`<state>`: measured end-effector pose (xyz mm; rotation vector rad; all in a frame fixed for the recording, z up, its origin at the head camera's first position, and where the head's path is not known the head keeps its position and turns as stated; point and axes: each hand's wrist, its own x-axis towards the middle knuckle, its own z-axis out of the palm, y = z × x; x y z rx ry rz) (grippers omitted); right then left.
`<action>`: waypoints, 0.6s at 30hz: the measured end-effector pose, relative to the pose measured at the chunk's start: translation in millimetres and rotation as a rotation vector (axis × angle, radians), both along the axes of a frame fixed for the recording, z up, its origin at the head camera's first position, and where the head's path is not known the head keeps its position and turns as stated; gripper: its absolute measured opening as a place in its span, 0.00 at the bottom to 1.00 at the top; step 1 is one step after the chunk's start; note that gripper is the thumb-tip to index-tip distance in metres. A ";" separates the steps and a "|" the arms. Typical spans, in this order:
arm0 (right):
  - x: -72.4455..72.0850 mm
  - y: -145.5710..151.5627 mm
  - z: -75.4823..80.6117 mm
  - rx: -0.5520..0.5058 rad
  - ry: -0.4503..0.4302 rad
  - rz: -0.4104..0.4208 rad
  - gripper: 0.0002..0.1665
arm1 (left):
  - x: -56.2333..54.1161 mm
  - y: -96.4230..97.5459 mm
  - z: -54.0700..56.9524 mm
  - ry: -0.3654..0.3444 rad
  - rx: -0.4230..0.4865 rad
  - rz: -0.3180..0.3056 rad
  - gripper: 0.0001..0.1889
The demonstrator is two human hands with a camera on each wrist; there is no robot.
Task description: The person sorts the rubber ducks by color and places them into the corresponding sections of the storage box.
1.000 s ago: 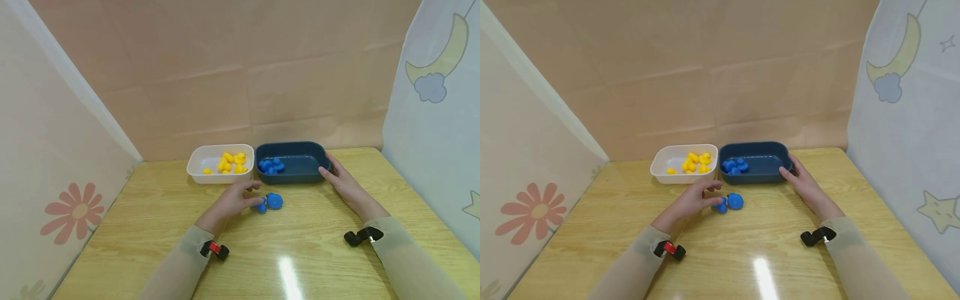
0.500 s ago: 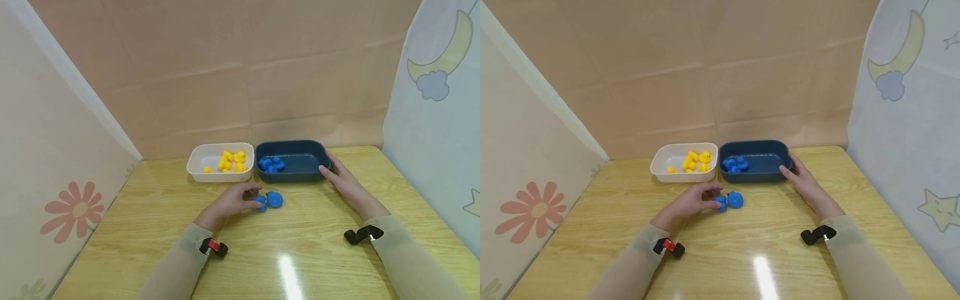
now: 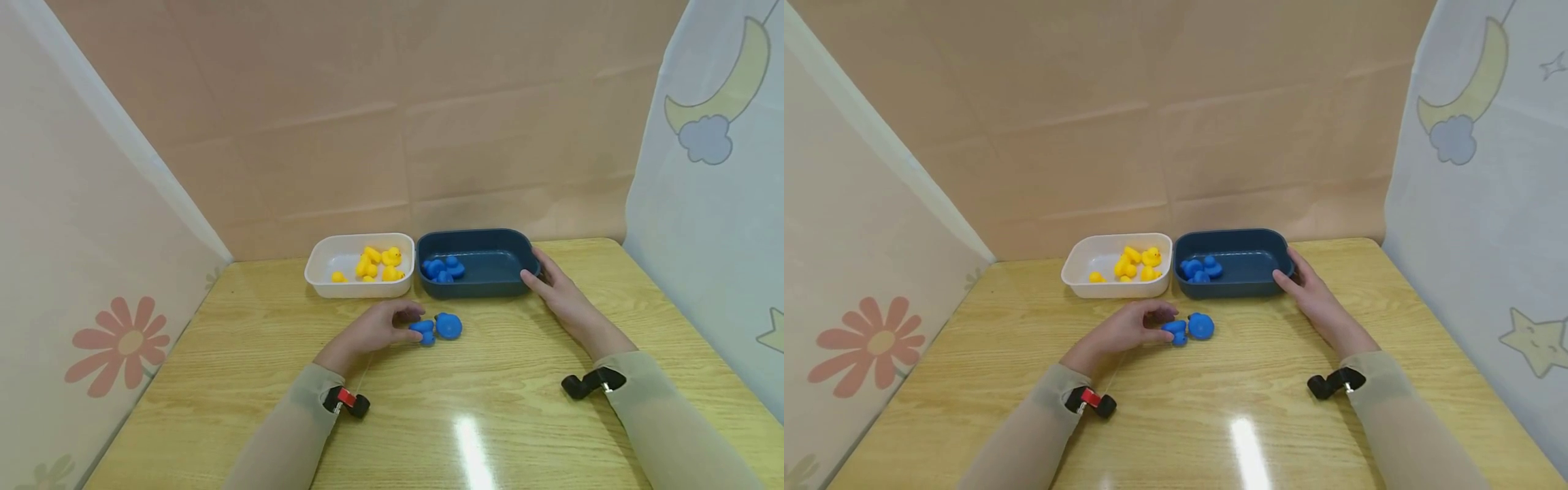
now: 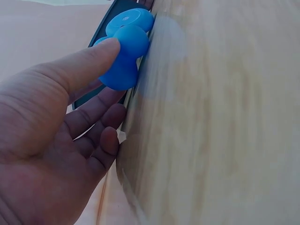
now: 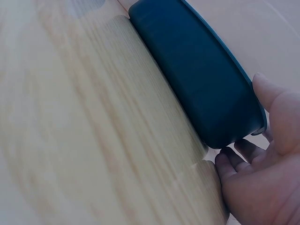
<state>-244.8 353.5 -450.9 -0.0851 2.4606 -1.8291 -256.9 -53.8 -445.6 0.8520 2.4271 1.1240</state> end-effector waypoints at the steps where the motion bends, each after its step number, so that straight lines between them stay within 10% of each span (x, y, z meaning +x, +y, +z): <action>1: -0.1 0.2 -0.4 0.000 0.000 0.000 0.54 | 0.0 -0.1 -0.3 -0.004 0.001 0.003 0.23; 18: -0.9 -1.1 -1.3 -0.003 0.001 0.004 0.55 | 0.5 -1.5 -2.5 0.043 0.053 0.018 0.07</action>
